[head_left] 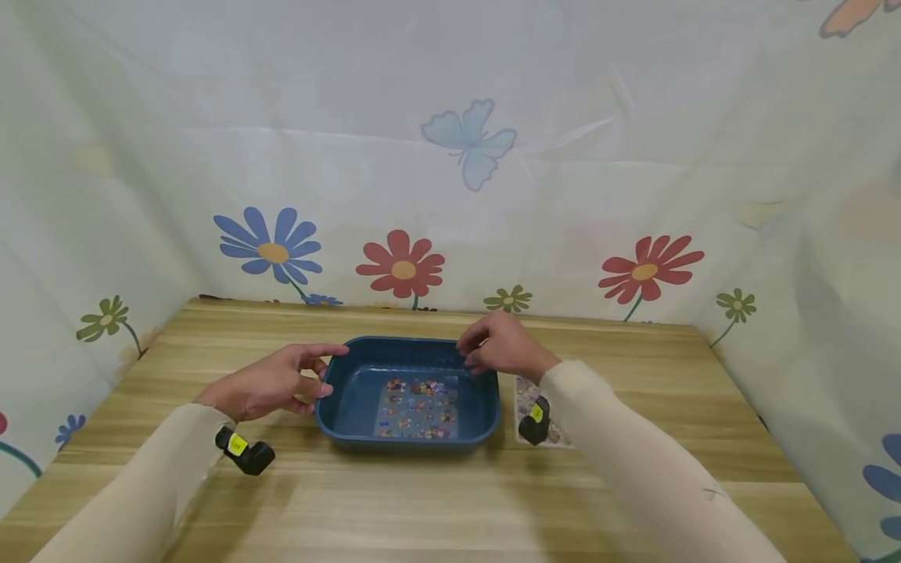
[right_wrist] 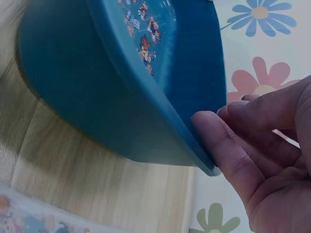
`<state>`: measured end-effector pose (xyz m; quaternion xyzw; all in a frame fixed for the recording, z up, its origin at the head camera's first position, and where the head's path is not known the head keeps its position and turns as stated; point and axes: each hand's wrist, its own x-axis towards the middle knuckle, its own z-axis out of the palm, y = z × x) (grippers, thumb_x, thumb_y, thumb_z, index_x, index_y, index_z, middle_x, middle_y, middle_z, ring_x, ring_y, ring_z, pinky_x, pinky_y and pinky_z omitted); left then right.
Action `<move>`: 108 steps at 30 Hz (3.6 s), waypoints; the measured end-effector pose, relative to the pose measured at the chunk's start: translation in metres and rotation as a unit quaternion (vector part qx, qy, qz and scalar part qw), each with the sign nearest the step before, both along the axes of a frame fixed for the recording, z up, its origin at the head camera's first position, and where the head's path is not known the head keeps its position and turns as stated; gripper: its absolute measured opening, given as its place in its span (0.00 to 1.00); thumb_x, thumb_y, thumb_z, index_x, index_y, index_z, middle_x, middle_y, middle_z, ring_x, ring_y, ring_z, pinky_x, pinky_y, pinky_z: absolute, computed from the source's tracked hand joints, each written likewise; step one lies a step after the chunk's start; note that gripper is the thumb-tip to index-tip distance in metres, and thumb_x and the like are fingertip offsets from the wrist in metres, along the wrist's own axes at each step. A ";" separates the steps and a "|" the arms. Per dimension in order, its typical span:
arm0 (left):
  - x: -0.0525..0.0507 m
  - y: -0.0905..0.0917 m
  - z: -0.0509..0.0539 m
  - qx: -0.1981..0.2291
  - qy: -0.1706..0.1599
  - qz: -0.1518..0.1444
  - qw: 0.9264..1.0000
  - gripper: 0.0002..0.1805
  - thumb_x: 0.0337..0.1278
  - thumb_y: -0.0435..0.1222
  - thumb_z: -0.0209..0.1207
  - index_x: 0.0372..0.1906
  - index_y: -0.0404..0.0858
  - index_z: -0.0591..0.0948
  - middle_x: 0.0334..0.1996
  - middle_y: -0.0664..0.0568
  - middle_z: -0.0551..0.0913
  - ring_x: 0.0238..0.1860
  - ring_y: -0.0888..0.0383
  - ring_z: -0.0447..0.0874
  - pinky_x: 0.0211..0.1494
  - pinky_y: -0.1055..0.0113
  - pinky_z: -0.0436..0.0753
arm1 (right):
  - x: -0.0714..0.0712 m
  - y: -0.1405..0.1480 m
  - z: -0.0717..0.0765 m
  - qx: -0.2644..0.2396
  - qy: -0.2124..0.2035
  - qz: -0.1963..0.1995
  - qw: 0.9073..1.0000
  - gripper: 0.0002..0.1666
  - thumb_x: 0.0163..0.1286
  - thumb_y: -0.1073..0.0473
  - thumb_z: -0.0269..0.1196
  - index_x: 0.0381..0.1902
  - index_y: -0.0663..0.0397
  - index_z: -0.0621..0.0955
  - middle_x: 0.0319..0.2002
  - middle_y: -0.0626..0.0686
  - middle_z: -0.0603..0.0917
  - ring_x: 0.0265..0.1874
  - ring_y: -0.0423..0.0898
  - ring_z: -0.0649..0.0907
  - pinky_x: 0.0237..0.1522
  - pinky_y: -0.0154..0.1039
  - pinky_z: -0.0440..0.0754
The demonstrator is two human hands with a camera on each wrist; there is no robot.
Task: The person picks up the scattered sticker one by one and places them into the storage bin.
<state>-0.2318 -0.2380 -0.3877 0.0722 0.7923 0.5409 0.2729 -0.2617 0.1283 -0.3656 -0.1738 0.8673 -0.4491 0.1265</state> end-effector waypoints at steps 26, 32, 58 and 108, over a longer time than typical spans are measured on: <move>-0.003 0.001 -0.001 0.008 0.002 -0.010 1.000 0.43 0.67 0.25 0.60 0.83 0.41 0.58 0.48 0.42 0.69 0.40 0.51 0.78 0.39 0.62 0.85 | -0.001 0.055 0.008 -0.025 0.005 -0.013 1.000 0.14 0.66 0.75 0.65 0.50 0.74 0.86 0.42 0.70 0.89 0.36 0.54 0.92 0.40 0.46 0.91; -0.002 0.002 0.000 0.006 0.004 -0.006 1.000 0.43 0.67 0.26 0.62 0.82 0.41 0.58 0.47 0.43 0.68 0.38 0.52 0.77 0.38 0.62 0.85 | -0.001 0.067 0.009 -0.013 0.008 -0.020 1.000 0.11 0.66 0.74 0.66 0.46 0.70 0.88 0.37 0.62 0.90 0.32 0.47 0.91 0.40 0.45 0.91; -0.004 0.002 0.000 -0.003 0.005 0.003 1.000 0.42 0.67 0.26 0.62 0.82 0.42 0.59 0.48 0.41 0.68 0.37 0.51 0.78 0.39 0.62 0.86 | -0.001 0.128 -0.015 0.121 0.049 -0.028 0.991 0.12 0.63 0.73 0.68 0.45 0.67 0.88 0.42 0.64 0.90 0.37 0.47 0.87 0.40 0.42 0.89; -0.002 0.002 -0.003 0.005 0.006 -0.003 1.000 0.43 0.67 0.26 0.62 0.83 0.41 0.58 0.49 0.42 0.68 0.39 0.50 0.79 0.39 0.61 0.86 | -0.008 0.154 -0.058 0.254 0.108 -0.014 0.961 0.08 0.62 0.65 0.75 0.36 0.55 0.85 0.34 0.52 0.85 0.34 0.46 0.80 0.40 0.43 0.82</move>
